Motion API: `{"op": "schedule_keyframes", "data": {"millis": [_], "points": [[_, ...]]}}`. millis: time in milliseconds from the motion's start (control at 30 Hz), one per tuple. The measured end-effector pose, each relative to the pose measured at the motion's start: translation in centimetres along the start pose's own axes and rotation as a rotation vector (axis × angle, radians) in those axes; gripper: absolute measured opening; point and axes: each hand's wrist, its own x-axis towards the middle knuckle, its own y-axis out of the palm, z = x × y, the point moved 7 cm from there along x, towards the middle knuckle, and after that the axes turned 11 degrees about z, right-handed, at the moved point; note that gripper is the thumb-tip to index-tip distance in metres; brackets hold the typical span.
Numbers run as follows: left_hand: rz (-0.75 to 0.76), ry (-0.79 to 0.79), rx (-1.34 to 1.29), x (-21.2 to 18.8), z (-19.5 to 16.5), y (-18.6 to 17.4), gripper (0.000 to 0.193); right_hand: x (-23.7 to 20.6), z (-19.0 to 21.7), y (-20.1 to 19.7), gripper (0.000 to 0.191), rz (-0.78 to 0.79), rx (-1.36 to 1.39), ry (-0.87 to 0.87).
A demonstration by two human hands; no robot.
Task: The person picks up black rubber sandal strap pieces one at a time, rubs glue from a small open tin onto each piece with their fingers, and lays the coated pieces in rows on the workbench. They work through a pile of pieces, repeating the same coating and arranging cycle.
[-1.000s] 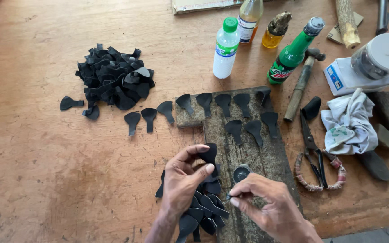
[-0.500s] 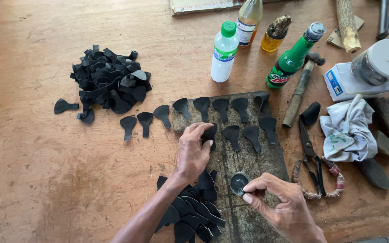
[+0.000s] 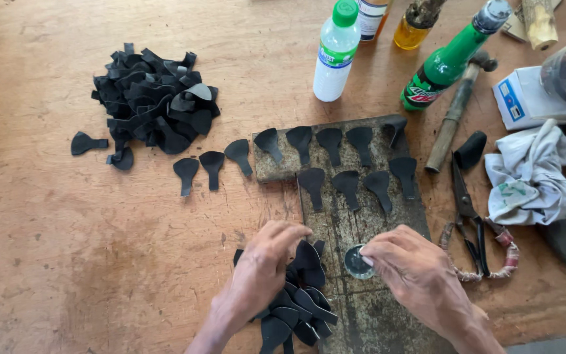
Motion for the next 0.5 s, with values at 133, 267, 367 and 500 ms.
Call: {"op": "schedule_keyframes", "data": {"millis": [133, 267, 367, 500], "points": [[-0.012, 0.035, -0.094, -1.8, -1.6, -0.4, 0.052, 0.3, 0.4, 1.4, 0.018, 0.086, -0.129, -0.067], [-0.048, -0.075, -0.117, -1.6, -1.0, -0.4, 0.034, 0.4, -1.0, 3.2, 0.018, 0.195, -0.195, 0.041], [-0.074, -0.118, -0.111, -2.3, -0.5, -0.4, 0.021, 0.4, -1.7, 3.9, 0.02, 0.215, -0.227, 0.074], [-0.147, -0.087, -0.171, -3.2, -0.3, -0.8, 0.018, 0.3, -2.6, 4.0, 0.022, 0.231, -0.25, 0.143]]}}
